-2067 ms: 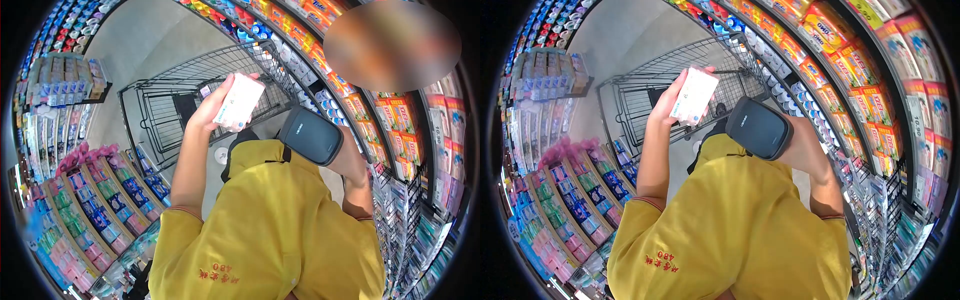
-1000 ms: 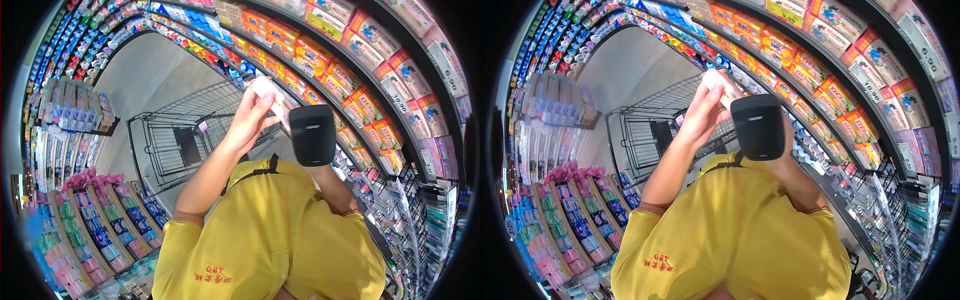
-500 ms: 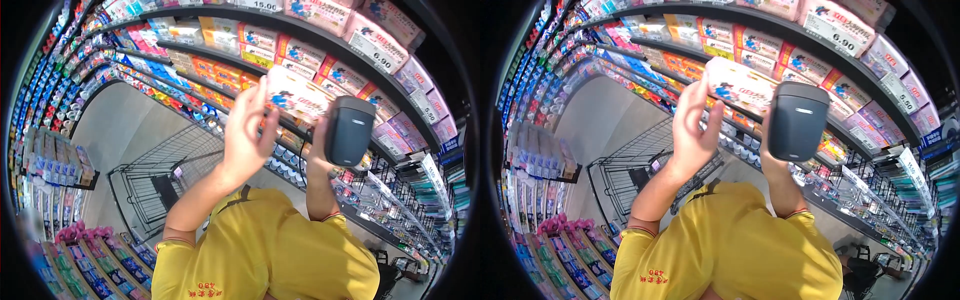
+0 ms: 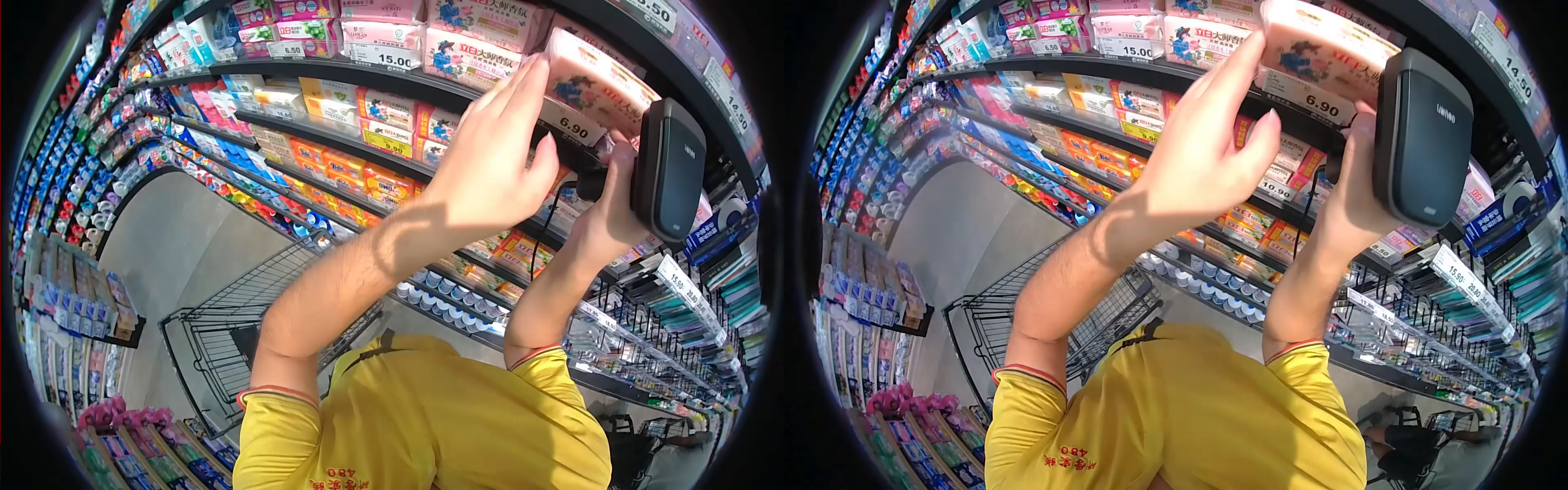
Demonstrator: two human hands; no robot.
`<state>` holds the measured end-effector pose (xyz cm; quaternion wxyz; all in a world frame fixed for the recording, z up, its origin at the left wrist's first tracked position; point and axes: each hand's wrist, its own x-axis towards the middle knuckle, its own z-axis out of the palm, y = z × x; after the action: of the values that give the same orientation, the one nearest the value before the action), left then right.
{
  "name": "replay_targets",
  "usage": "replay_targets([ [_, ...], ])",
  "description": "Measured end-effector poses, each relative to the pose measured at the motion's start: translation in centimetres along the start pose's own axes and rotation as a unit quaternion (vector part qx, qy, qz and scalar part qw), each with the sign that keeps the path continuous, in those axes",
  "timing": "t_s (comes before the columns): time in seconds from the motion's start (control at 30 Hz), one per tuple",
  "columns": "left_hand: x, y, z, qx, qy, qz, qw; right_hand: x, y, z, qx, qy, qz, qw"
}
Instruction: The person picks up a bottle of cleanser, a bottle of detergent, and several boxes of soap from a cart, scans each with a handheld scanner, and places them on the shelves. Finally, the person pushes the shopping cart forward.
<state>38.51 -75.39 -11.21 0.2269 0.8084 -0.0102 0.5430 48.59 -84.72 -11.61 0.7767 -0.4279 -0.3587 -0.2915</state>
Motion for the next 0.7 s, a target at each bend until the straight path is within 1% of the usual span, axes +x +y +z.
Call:
replay_targets([
  [0.03, 0.9, -0.3, 0.0, -0.001, 0.001, 0.001, 1.0, 0.3, -0.2, 0.3, 0.041, -0.007, 0.035, 0.999],
  [0.1, 2.5, -0.9, 0.1, 0.056, 0.009, 0.042, 0.997, 0.8, 0.0, 0.6, 0.059, -0.007, 0.029, 0.998],
  [0.13, 3.0, -0.8, 0.1, 0.064, 0.041, 0.068, 0.995, 1.1, 0.2, 0.6, 0.06, -0.022, 0.028, 0.998],
  [0.17, 3.2, -0.6, 0.0, 0.065, 0.041, 0.069, 0.995, 1.4, 0.2, 0.8, 0.062, -0.036, 0.027, 0.997],
  [0.2, 3.3, -0.4, -0.2, 0.082, 0.052, 0.057, 0.994, 1.6, -0.1, 1.1, 0.103, -0.03, 0.059, 0.993],
  [0.27, 3.6, -0.2, -0.3, 0.094, 0.059, 0.044, 0.993, 2.1, 0.6, 0.9, 0.113, -0.035, 0.074, 0.99],
  [0.33, 4.0, -0.5, -0.2, 0.123, -0.046, -0.019, 0.991, 2.5, 0.7, 0.9, 0.13, -0.044, 0.089, 0.987],
  [0.37, 4.1, -0.7, -0.1, 0.123, -0.045, -0.019, 0.991, 2.5, 0.8, 0.9, 0.129, -0.044, 0.088, 0.987],
  [0.43, 4.3, -1.2, 0.2, 0.104, -0.065, -0.023, 0.992, 2.7, 0.8, 0.9, 0.138, -0.076, 0.082, 0.984],
  [0.57, 5.1, -1.2, 0.1, 0.082, -0.051, -0.048, 0.994, 2.4, 0.3, 1.1, 0.14, -0.088, 0.104, 0.981],
  [0.63, 5.5, -1.0, -0.2, 0.059, -0.144, -0.135, 0.979, 2.1, 0.3, 1.2, 0.141, -0.092, 0.102, 0.981],
  [0.7, 4.8, -1.0, 0.2, 0.03, -0.126, -0.127, 0.983, 1.9, 0.3, 0.9, 0.133, -0.097, 0.097, 0.982],
])
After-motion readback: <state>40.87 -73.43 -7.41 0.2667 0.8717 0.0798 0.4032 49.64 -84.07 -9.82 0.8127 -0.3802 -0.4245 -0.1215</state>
